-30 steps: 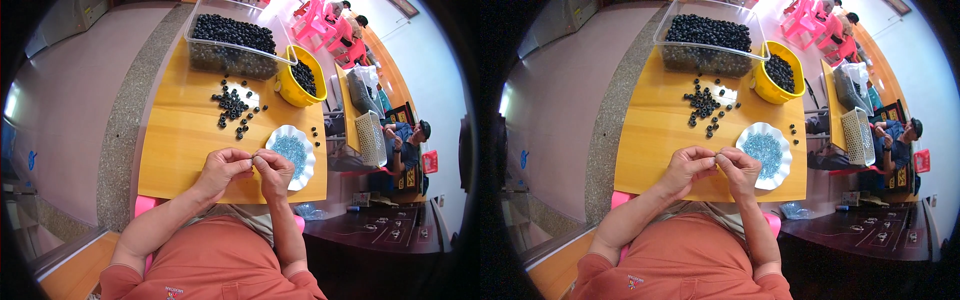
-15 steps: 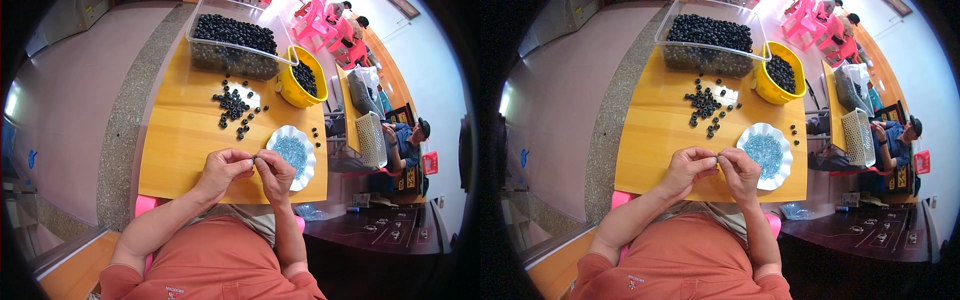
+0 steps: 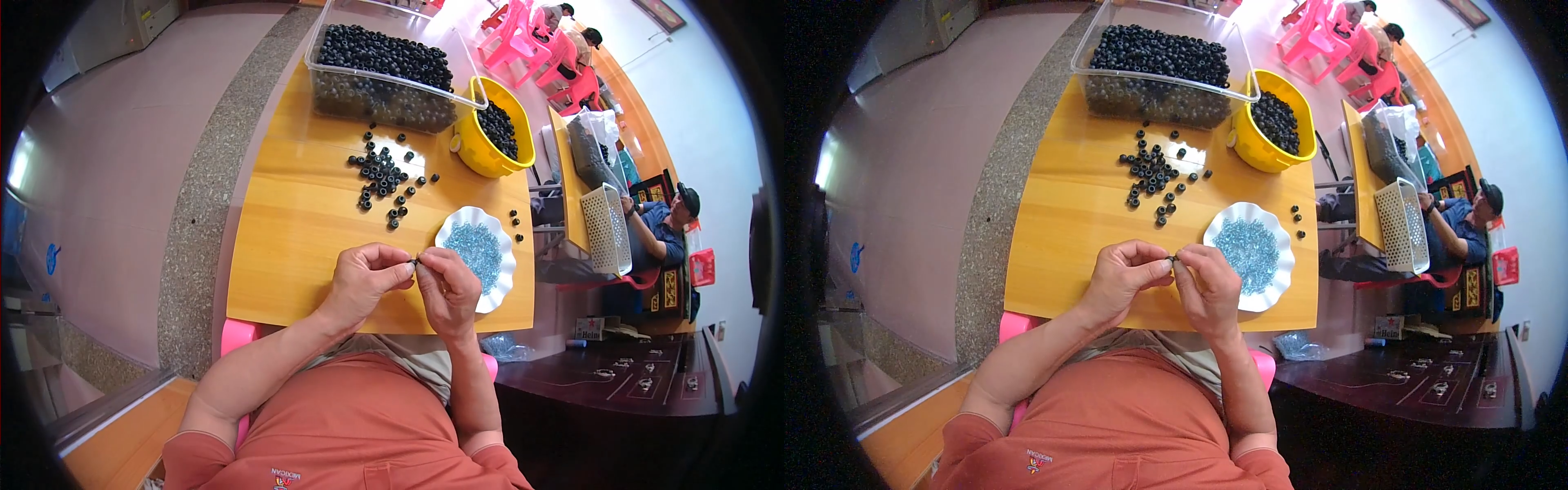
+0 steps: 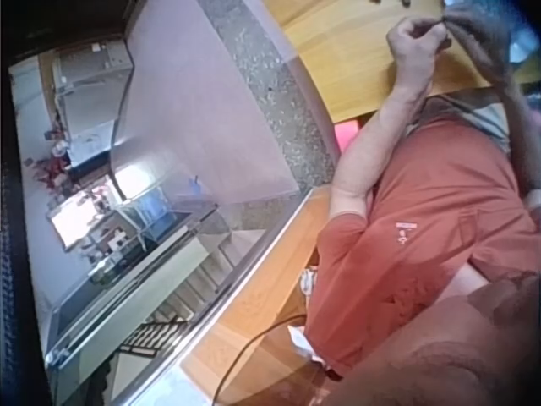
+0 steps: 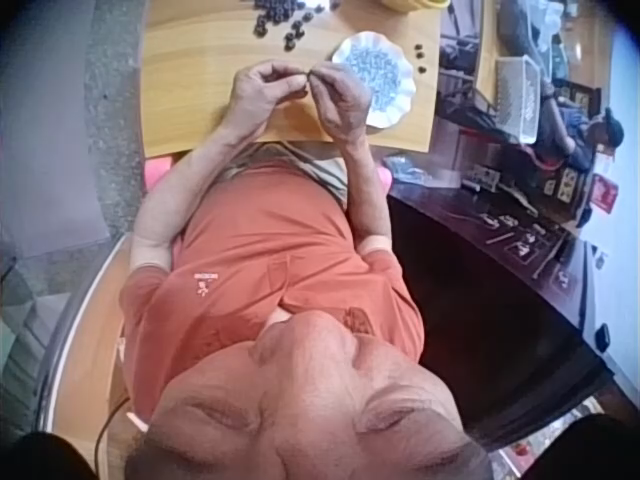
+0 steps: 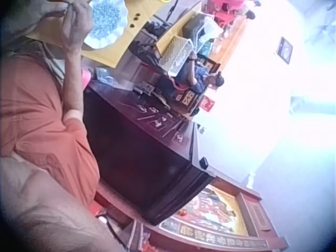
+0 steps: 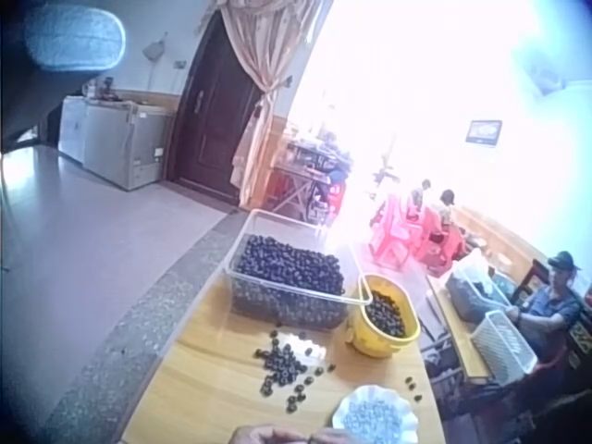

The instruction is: Manually placing small blue beads into black circular components on a wooden table.

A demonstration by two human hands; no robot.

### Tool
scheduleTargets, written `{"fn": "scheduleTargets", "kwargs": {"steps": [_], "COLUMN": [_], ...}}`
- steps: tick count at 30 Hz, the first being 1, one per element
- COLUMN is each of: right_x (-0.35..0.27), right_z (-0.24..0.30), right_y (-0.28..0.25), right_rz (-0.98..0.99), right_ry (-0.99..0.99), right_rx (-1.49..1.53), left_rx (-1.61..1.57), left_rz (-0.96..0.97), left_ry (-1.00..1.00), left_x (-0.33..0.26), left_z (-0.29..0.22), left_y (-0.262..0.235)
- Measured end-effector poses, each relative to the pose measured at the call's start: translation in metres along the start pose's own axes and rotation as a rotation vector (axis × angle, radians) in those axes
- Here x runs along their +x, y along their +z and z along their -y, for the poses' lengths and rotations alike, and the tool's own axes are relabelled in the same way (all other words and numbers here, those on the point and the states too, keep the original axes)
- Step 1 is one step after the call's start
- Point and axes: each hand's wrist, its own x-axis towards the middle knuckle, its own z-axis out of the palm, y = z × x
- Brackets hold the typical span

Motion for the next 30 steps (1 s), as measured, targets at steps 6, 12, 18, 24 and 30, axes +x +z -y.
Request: {"fn": "scheduleTargets", "kwargs": {"steps": [6, 12, 18, 24, 30], "right_x": [-0.002, -0.007, -0.006, -0.004, -0.012], "right_z": [-0.001, -0.004, -0.004, -0.002, -0.011], "right_y": [0.002, 0.008, 0.009, 0.01, 0.019], "right_rz": [-0.008, -0.052, -0.087, -0.057, -0.065], "right_ry": [-0.074, -0.071, -0.118, -0.162, -0.018], "right_rx": [-0.057, -0.071, -0.093, -0.111, 0.1], "left_rx": [-0.033, -0.019, -0.03, -0.07, -0.051], "left_rz": [0.018, 0.038, 0.053, 0.039, -0.017], "left_ry": [-0.007, -0.026, -0.061, -0.035, 0.047], "left_x": [0.002, 0.003, 0.003, 0.003, 0.0], "left_z": [0.001, 0.001, -0.001, 0.003, 0.005], "left_y": [-0.003, -0.004, -0.002, -0.004, 0.001]}}
